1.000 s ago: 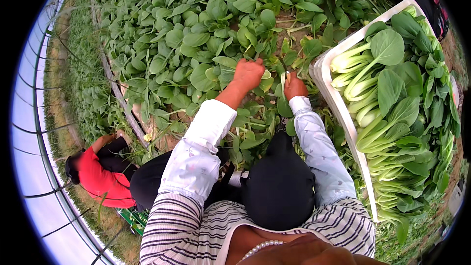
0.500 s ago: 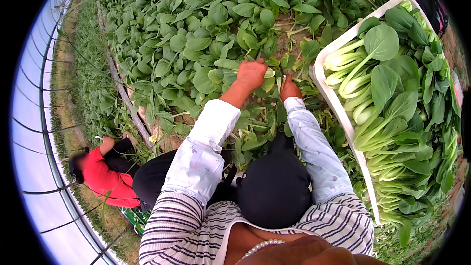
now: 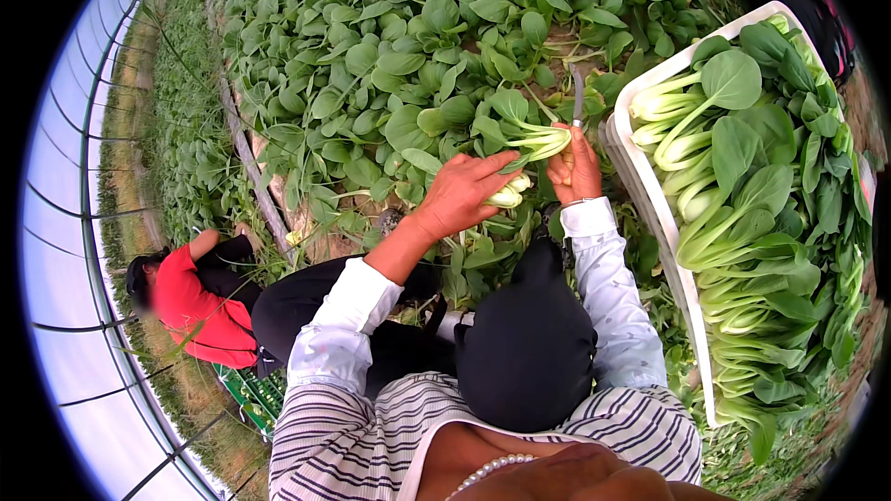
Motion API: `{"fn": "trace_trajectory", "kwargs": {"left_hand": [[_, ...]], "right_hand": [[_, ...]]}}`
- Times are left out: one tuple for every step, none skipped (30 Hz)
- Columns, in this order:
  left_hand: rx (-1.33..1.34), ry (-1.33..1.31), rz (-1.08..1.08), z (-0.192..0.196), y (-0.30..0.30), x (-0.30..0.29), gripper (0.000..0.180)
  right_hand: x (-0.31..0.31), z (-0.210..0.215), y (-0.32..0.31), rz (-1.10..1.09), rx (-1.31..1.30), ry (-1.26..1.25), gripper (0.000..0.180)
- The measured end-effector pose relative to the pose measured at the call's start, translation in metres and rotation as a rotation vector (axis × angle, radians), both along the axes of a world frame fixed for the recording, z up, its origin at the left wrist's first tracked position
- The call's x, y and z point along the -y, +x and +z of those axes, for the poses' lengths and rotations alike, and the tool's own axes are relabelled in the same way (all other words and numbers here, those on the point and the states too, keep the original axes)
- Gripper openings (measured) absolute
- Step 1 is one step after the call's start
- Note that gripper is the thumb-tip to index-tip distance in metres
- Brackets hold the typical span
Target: The person harvests bok choy by cutting the stems with a knife, trimming yellowed leaves by hand, and placing the cleaned vegetables into a plastic basket.
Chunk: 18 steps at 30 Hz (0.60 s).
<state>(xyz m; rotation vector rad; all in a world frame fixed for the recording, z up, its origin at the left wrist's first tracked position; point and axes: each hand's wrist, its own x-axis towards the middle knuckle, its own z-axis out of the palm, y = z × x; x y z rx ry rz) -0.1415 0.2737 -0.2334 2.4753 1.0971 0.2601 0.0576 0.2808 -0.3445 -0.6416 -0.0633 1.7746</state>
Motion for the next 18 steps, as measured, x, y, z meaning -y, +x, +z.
{"fn": "trace_trajectory", "kwargs": {"left_hand": [[-0.026, 0.012, 0.006, 0.003, -0.001, 0.003, 0.064], [-0.038, 0.016, 0.013, 0.003, -0.004, 0.005, 0.063], [-0.051, 0.021, 0.019, 0.002, -0.008, 0.007, 0.063], [-0.064, 0.025, 0.024, 0.001, -0.011, 0.008, 0.062], [-0.092, -0.007, 0.04, 0.003, -0.01, 0.01, 0.062], [-0.122, -0.038, 0.055, 0.007, -0.008, 0.015, 0.061], [-0.151, -0.07, 0.07, 0.009, -0.007, 0.02, 0.061], [-0.142, -0.141, 0.132, 0.013, -0.004, 0.022, 0.063], [-0.064, -0.108, 0.175, 0.017, -0.001, 0.025, 0.064], [0.014, -0.076, 0.218, 0.023, 0.001, 0.028, 0.065], [0.091, -0.045, 0.259, 0.034, 0.004, 0.026, 0.067], [0.062, -0.074, 0.238, 0.05, 0.011, 0.02, 0.067], [0.029, -0.01, 0.208, 0.05, 0.016, 0.014, 0.066], [-0.004, 0.06, 0.182, 0.049, 0.025, 0.005, 0.065], [-0.046, 0.132, 0.157, 0.047, 0.033, -0.003, 0.064], [-0.034, 0.047, 0.224, 0.031, 0.036, -0.01, 0.064], [-0.024, -0.098, 0.293, 0.016, 0.037, -0.021, 0.063], [-0.018, -0.244, 0.36, 0.004, 0.034, -0.032, 0.062]], "right_hand": [[0.002, 0.001, 0.001, -0.007, -0.028, 0.012, 0.031], [0.004, 0.005, 0.001, -0.013, -0.056, 0.027, 0.03], [0.005, 0.009, 0.001, -0.019, -0.084, 0.042, 0.03], [0.008, 0.013, 0.0, -0.02, -0.11, 0.03, 0.027], [0.011, 0.016, -0.004, -0.032, -0.006, 0.019, 0.027], [0.013, 0.019, -0.008, -0.043, 0.098, 0.009, 0.026], [0.014, 0.019, -0.01, -0.056, 0.201, -0.002, 0.026], [0.013, 0.016, -0.009, -0.095, 0.262, 0.001, 0.024], [0.013, 0.014, -0.007, -0.089, 0.309, 0.013, 0.023], [0.015, 0.013, -0.004, -0.083, 0.357, 0.025, 0.022], [0.018, 0.013, -0.003, -0.077, 0.404, 0.034, 0.021], [0.02, 0.015, -0.005, -0.051, 0.374, 0.024, 0.018], [0.02, 0.018, -0.008, -0.047, 0.298, 0.018, 0.018], [0.018, 0.025, -0.012, -0.04, 0.22, 0.019, 0.019], [0.016, 0.029, -0.019, -0.031, 0.133, 0.021, 0.02], [0.012, 0.031, -0.025, -0.038, 0.06, 0.07, 0.019], [0.006, 0.031, -0.024, -0.009, 0.07, 0.093, 0.013], [0.002, 0.025, -0.025, 0.011, 0.139, 0.043, 0.011]]}}
